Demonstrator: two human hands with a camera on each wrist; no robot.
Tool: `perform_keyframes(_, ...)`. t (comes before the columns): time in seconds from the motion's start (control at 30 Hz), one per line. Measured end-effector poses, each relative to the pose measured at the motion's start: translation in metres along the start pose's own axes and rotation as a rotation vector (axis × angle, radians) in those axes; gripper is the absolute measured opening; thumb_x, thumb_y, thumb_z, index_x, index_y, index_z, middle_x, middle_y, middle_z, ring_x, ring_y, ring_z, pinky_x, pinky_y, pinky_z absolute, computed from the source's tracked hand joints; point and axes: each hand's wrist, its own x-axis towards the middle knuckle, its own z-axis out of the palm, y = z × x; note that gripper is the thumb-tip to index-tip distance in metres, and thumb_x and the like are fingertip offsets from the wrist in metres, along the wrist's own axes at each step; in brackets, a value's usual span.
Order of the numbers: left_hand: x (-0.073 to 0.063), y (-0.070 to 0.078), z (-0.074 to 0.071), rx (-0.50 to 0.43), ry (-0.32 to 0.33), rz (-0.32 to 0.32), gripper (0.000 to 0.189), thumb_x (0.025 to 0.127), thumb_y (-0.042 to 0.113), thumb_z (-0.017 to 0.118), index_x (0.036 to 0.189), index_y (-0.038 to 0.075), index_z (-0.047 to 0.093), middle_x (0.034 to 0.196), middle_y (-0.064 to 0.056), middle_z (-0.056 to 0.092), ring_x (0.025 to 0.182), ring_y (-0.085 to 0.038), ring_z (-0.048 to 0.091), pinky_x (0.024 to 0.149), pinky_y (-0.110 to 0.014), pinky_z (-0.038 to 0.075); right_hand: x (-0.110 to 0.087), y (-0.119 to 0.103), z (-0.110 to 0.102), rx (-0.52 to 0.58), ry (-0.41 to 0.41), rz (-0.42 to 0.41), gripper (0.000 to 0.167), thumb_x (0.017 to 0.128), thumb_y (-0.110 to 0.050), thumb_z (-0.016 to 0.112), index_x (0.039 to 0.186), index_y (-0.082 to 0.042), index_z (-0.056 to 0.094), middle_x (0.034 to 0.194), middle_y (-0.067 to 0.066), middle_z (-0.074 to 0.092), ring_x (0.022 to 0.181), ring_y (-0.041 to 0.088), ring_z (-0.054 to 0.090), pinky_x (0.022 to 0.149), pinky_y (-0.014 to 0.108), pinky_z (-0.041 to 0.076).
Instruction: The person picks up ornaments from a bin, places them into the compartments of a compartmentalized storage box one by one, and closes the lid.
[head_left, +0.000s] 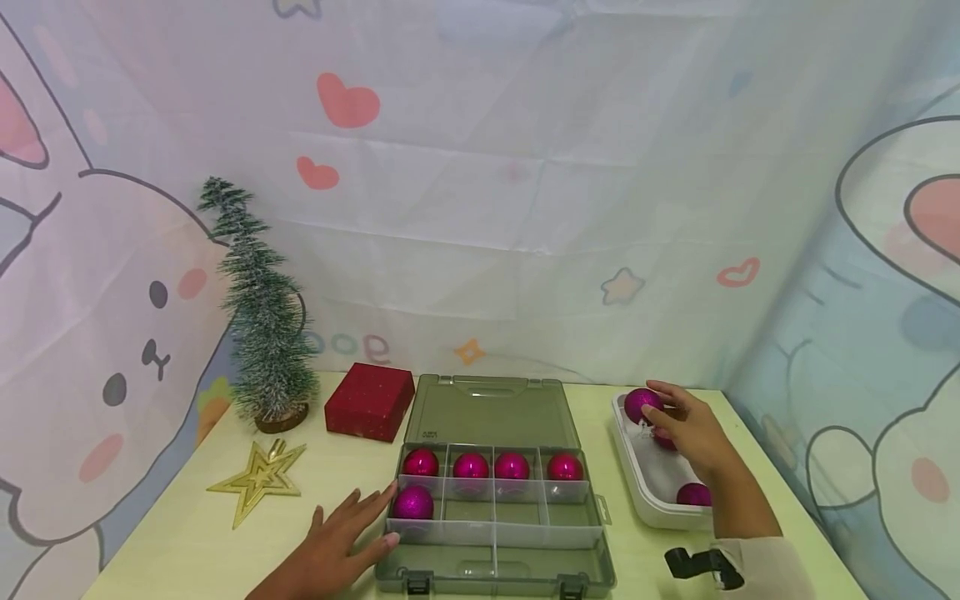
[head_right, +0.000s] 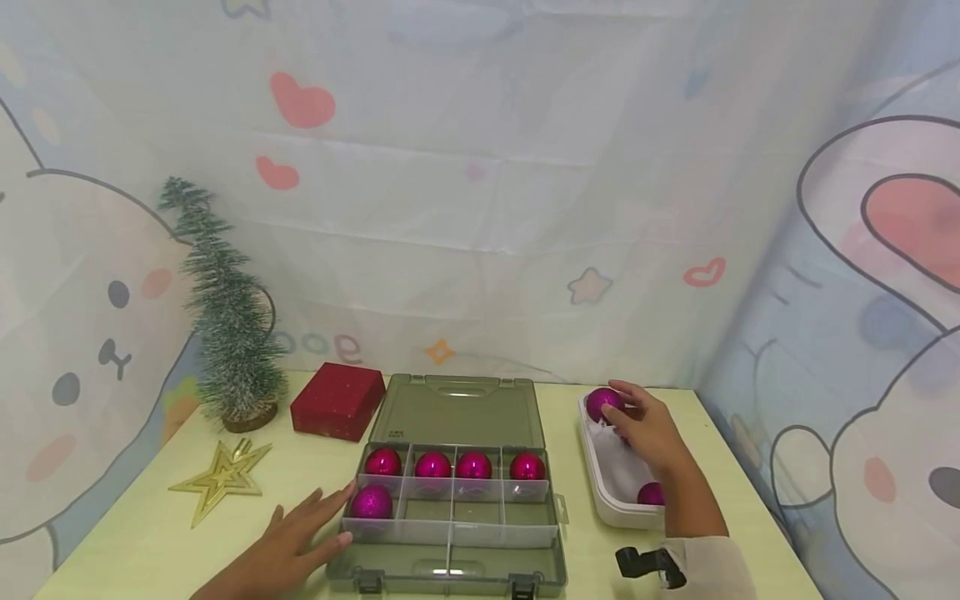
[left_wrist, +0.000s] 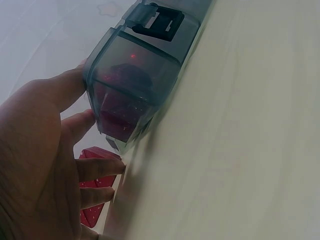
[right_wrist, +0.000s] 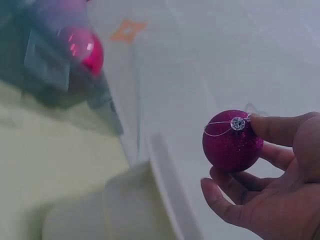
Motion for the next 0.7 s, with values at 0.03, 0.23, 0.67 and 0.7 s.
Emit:
perform_keyframes(0.03, 0.0, 0.0, 0.0, 0.001, 0.0, -0.002, 0.073, 0.11, 0.053, 0.059, 0.174, 0.028, 0.034, 0.172, -0.021, 0.045, 0.162, -0.064, 0.023, 0.11, -0.099, -0.003, -0.001, -0.002, 0.002, 0.023, -0.009, -0.003, 0.065, 0.112, -0.027, 0.066, 0.168, -0.007, 0.04, 0.164, 0.028, 0.045, 0.105, 0.0, 0.065, 0.088, 0.021, 0.06)
perform_keyframes(0.23, -0.001, 0.002, -0.001, -0.003, 0.0, -0.005, 0.073, 0.11, 0.053, 0.06, 0.174, 0.027, 0.034, 0.172, -0.021, 0.045, 0.162, -0.064, 0.023, 0.111, -0.098, -0.004, -0.009, -0.015, 0.02, 0.129, -0.057, -0.085, 0.062, 0.11, -0.021, 0.069, 0.163, -0.001, 0.045, 0.152, 0.025, 0.056, 0.107, 0.004, 0.071, 0.088, 0.019, 0.06)
perform_keyframes(0.67, -0.002, 0.002, -0.001, -0.035, 0.003, 0.0, 0.074, 0.11, 0.055, 0.059, 0.174, 0.028, 0.034, 0.173, -0.022, 0.043, 0.163, -0.064, 0.018, 0.11, -0.098, -0.008, -0.021, -0.035, 0.056, 0.248, -0.138, -0.103, 0.06, 0.1, -0.006, 0.077, 0.153, 0.007, 0.053, 0.128, 0.005, 0.068, 0.107, 0.011, 0.073, 0.096, 0.021, 0.06)
perform_keyframes(0.7, -0.002, 0.002, -0.001, -0.031, 0.005, 0.0, 0.074, 0.11, 0.055, 0.059, 0.174, 0.029, 0.034, 0.173, -0.022, 0.043, 0.163, -0.064, 0.019, 0.11, -0.098, -0.008, -0.022, -0.037, 0.058, 0.257, -0.146, -0.095, 0.06, 0.099, -0.005, 0.078, 0.152, 0.008, 0.053, 0.127, 0.004, 0.067, 0.108, 0.011, 0.072, 0.096, 0.021, 0.059)
